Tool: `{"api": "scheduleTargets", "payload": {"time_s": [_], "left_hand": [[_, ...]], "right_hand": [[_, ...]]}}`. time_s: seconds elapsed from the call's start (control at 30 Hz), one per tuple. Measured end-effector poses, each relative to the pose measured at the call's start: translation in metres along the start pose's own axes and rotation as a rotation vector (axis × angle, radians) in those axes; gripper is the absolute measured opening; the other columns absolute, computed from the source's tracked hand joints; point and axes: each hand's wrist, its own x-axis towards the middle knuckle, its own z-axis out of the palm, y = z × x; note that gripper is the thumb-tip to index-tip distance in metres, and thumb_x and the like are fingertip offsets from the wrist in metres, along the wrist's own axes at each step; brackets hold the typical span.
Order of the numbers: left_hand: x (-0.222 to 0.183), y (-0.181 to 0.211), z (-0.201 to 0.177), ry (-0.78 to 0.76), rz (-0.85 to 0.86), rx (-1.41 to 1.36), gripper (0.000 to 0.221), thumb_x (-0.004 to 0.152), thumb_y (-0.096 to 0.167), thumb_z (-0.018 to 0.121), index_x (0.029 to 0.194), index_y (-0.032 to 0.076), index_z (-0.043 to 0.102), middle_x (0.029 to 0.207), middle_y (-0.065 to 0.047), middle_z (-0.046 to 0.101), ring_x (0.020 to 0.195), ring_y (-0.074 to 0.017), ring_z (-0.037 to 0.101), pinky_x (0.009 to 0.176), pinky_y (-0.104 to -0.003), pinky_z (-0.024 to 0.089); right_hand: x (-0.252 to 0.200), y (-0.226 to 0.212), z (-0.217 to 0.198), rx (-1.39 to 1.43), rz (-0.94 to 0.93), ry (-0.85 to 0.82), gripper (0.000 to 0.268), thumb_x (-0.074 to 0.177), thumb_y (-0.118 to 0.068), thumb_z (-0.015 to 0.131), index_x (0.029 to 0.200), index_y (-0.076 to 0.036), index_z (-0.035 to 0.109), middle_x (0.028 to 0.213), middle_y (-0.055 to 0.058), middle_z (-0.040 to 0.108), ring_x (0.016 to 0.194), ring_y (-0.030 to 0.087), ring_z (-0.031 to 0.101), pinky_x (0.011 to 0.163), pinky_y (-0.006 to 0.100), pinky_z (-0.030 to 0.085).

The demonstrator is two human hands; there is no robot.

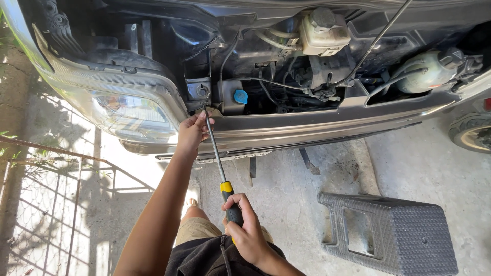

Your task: Using a manual screwdriver to loosen and remove a screw from the front headlight and grille assembly of a car.

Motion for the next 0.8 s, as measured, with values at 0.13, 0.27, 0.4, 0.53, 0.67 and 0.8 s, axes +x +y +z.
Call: {"api": "scheduleTargets", "payload": {"time_s": [0.13,0.27,0.4,0.53,0.67,0.8], "left_hand": [[-0.001,-0.001,0.0,0.029,-0.013,0.057,0.028,0.106,0.029,0.058,0.116,0.008,0.072,0.088,0.001,0.073,0.058,-0.002,0.048,0.052,-0.019,0.036],[0.001,0.0,-0.001,0.012,-0.017,0.096,0.025,0.107,0.029,0.057,0.114,0.011,0.073,0.087,0.002,0.074,0.065,-0.0058,0.059,0.053,-0.02,0.036],[-0.002,0.006,0.0,0.023,-0.03,0.145,0.026,0.109,0.029,0.054,0.113,0.013,0.073,0.087,0.003,0.074,0.068,-0.0071,0.059,0.058,-0.023,0.04],[0.003,0.003,-0.002,0.014,-0.047,0.127,0.027,0.109,0.029,0.052,0.116,0.012,0.072,0.088,0.003,0.074,0.067,-0.0068,0.06,0.055,-0.021,0.037],[0.001,0.004,0.005,0.019,-0.009,0.204,0.035,0.11,0.035,0.047,0.117,0.012,0.072,0.088,0.003,0.075,0.068,-0.0081,0.064,0.054,-0.022,0.04],[0.001,0.003,0.012,0.084,0.0,0.265,0.038,0.112,0.034,0.042,0.113,0.011,0.072,0.083,0.003,0.074,0.064,-0.0097,0.065,0.05,-0.022,0.037]], "right_hand": [[0.0,0.002,0.006,-0.06,-0.045,0.028,0.028,0.081,0.004,0.054,0.104,-0.012,0.054,0.101,0.006,0.056,0.065,0.014,0.051,0.059,0.029,0.045],[0.002,0.008,0.01,-0.249,-0.162,0.078,0.029,0.078,0.004,0.052,0.104,-0.01,0.056,0.095,0.005,0.054,0.081,0.017,0.051,0.074,0.031,0.043],[0.001,0.015,0.018,-0.463,-0.254,0.159,0.034,0.075,0.002,0.051,0.107,-0.009,0.057,0.102,0.007,0.058,0.097,0.024,0.061,0.092,0.035,0.049],[-0.001,0.012,0.024,-0.659,-0.332,0.114,0.041,0.081,-0.001,0.053,0.121,-0.007,0.053,0.114,0.013,0.056,0.105,0.031,0.063,0.088,0.041,0.054],[-0.003,0.007,0.029,-1.013,-0.155,0.044,0.043,0.091,-0.01,0.056,0.134,-0.013,0.049,0.132,0.022,0.045,0.089,0.031,0.063,0.064,0.042,0.06],[-0.007,0.009,0.034,-1.106,-0.133,0.021,0.052,0.093,-0.011,0.057,0.143,-0.013,0.043,0.137,0.029,0.039,0.104,0.038,0.059,0.069,0.045,0.064]]}}
